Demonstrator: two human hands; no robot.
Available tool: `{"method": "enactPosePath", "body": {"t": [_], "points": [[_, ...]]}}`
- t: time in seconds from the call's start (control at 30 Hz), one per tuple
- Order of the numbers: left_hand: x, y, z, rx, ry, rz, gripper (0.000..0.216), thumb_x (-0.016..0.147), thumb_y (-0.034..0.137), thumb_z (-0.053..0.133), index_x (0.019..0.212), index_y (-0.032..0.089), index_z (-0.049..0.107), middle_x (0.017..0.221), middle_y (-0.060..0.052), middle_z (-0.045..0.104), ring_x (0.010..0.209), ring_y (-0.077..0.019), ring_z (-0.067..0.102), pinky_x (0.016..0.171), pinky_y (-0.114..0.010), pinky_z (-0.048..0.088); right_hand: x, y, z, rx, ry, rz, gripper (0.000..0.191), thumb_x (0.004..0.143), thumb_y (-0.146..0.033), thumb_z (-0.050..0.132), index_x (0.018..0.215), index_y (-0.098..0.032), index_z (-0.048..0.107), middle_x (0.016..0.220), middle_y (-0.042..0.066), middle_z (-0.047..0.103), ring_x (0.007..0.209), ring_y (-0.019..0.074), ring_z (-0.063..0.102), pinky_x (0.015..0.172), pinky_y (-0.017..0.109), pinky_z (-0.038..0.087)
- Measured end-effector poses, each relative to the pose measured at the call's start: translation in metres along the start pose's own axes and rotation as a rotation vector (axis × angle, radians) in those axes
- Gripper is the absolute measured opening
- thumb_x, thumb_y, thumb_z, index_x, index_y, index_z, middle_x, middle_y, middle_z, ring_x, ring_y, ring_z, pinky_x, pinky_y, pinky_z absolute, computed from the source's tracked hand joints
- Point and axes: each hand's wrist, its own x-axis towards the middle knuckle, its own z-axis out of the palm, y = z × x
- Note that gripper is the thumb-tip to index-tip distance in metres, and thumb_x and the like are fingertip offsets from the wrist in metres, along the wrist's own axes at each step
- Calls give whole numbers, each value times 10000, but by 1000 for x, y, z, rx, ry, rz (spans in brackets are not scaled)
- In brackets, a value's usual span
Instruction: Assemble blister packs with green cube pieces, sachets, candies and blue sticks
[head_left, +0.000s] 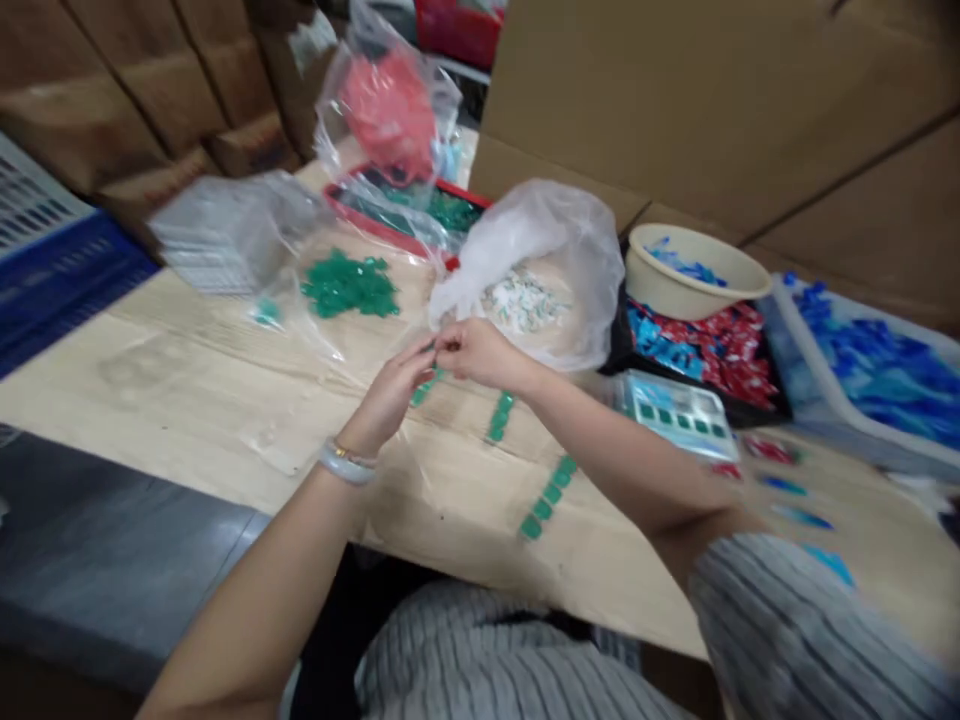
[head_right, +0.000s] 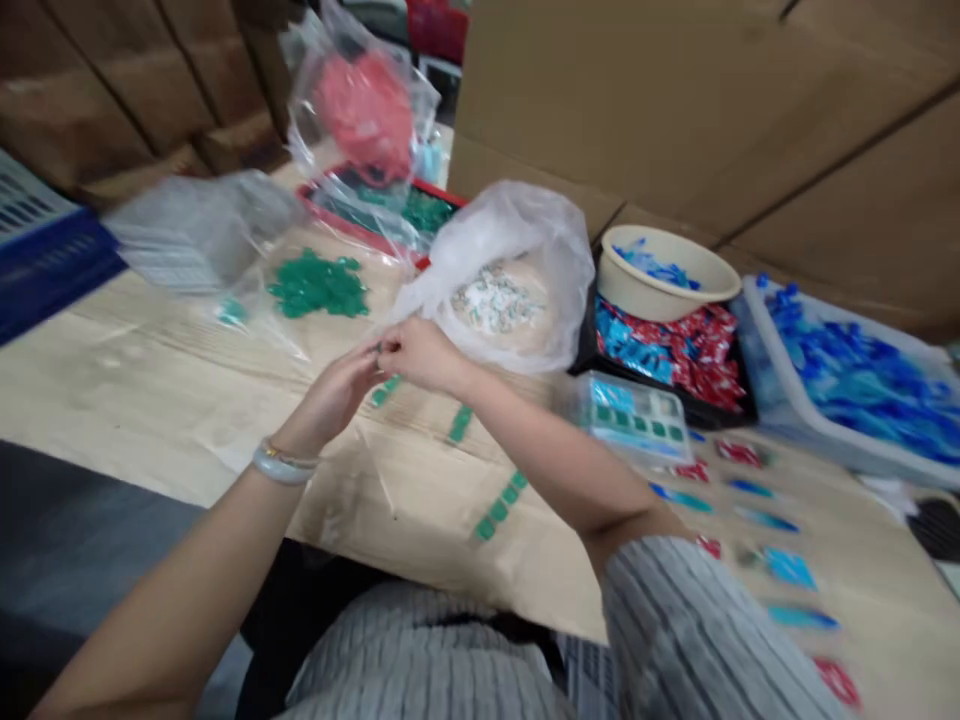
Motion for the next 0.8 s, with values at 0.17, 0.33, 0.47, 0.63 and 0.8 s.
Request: {"method": "enactPosePath", "body": {"t": [0.17, 0.33, 0.47, 0.63, 0.8], "points": [[-7, -4, 25, 272, 29, 21, 315, 707, 292, 561, 972, 136, 624, 740, -10, 602, 586, -75, 482, 536, -187, 381, -36, 9, -12, -101, 91, 36, 170, 679, -166, 467, 529, -123, 534, 446, -68, 388, 437, 36, 356, 444, 167, 266], [-23, 1, 28, 224, -25, -128, 226, 661, 228, 585, 850, 120, 648, 731, -18, 612, 618, -89, 518, 585, -209, 416, -64, 9, 1, -312, 142, 8, 133, 676, -140, 477, 561, -137, 545, 540, -33, 485, 524, 64, 419, 512, 181, 299], [-44, -5, 19, -124, -30, -305, 130, 626, 221, 618, 709, 123, 636, 705, -14, 614, 642, -90, 537, 635, -214, 428, -74, 1, 22, -466, 105, -61, 154, 704, -146, 460, 576, -154, 544, 598, -7, 518, 571, 88, 452, 548, 199, 312], [-74, -27, 16, -221, 195, -288, 100, 639, 189, 554, 683, 133, 624, 670, -7, 609, 600, -82, 521, 581, -192, 415, -77, 0, 48, -537, 26, -57, 132, 695, -145, 463, 596, -160, 548, 618, 12, 532, 581, 112, 467, 551, 225, 321], [-99, -27, 5, 6, 316, -278, 172, 610, 155, 580, 770, 135, 639, 689, -12, 616, 587, -89, 515, 582, -203, 413, -80, 3, 70, -195, 8, -51, 146, 670, -88, 481, 546, -164, 499, 550, -25, 474, 524, 86, 435, 504, 198, 333]]}}
